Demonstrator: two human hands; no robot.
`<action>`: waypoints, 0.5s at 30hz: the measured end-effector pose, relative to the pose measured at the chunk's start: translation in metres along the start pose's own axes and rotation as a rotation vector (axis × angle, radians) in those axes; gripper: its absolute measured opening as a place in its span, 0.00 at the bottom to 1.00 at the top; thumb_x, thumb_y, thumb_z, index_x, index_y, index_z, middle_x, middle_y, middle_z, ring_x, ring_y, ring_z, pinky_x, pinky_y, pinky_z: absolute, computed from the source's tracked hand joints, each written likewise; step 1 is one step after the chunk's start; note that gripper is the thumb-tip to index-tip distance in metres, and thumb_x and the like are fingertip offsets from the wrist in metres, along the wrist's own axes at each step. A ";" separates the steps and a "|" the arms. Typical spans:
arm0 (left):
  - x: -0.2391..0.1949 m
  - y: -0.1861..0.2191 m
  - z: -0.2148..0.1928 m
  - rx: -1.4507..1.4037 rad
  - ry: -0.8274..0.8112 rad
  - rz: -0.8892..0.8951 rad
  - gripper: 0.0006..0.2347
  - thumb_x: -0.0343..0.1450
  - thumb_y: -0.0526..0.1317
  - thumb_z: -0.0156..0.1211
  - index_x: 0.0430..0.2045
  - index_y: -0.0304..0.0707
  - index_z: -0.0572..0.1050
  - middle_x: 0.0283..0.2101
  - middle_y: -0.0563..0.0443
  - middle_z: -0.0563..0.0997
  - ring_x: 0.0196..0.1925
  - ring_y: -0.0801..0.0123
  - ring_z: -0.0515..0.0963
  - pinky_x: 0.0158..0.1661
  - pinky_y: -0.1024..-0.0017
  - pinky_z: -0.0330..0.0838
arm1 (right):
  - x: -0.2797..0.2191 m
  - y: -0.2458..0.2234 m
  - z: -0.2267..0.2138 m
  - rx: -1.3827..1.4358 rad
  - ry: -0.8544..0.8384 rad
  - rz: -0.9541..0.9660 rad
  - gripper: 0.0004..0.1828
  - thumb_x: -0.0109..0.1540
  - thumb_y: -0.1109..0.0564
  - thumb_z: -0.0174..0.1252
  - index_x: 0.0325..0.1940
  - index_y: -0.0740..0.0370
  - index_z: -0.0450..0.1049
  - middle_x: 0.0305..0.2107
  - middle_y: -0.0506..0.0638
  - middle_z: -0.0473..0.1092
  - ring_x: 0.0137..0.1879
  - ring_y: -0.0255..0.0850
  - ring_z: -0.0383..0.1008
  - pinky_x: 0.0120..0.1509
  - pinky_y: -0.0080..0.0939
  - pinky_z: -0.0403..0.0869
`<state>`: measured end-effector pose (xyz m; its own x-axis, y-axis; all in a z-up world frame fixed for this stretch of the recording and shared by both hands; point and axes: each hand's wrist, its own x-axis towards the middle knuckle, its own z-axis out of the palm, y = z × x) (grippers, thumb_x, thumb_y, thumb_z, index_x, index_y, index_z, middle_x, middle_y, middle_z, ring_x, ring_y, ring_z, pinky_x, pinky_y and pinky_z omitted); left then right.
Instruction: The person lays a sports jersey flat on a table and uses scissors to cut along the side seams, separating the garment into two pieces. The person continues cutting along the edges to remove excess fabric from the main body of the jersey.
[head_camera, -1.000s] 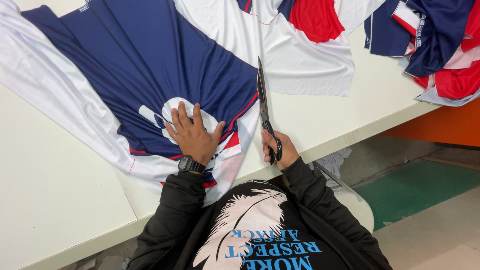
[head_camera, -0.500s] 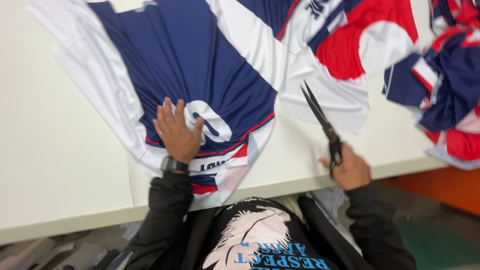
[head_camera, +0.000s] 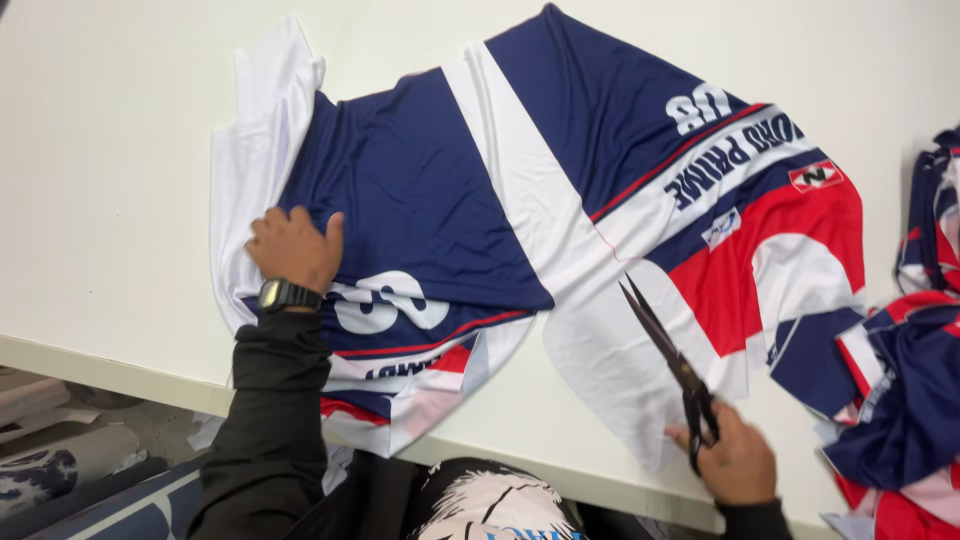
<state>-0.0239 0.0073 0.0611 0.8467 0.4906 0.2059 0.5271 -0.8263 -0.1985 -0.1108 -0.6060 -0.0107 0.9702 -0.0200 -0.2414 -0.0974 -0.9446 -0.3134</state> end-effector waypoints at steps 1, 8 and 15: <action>0.013 0.007 0.004 -0.110 0.056 0.067 0.24 0.74 0.61 0.56 0.45 0.38 0.79 0.50 0.39 0.77 0.53 0.44 0.75 0.48 0.47 0.70 | 0.028 -0.009 -0.011 0.059 0.093 -0.163 0.39 0.48 0.35 0.73 0.52 0.63 0.73 0.32 0.59 0.77 0.37 0.57 0.78 0.43 0.53 0.75; 0.088 0.081 0.046 -0.240 -0.104 -0.030 0.33 0.71 0.63 0.50 0.67 0.44 0.63 0.71 0.34 0.58 0.69 0.33 0.56 0.61 0.31 0.51 | 0.290 -0.117 -0.041 0.159 0.305 -0.544 0.34 0.56 0.39 0.70 0.54 0.65 0.72 0.44 0.59 0.75 0.52 0.58 0.75 0.54 0.56 0.73; 0.127 0.091 0.049 -0.220 -0.213 -0.222 0.39 0.70 0.69 0.39 0.73 0.48 0.49 0.76 0.35 0.44 0.75 0.31 0.41 0.64 0.25 0.33 | 0.457 -0.162 -0.023 0.101 0.371 -0.619 0.39 0.56 0.34 0.69 0.59 0.65 0.73 0.49 0.65 0.74 0.57 0.63 0.73 0.58 0.60 0.71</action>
<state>0.1354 0.0076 0.0220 0.7217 0.6921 0.0120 0.6911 -0.7214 0.0439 0.3533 -0.4695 -0.0490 0.8640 0.3814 0.3286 0.4906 -0.7845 -0.3793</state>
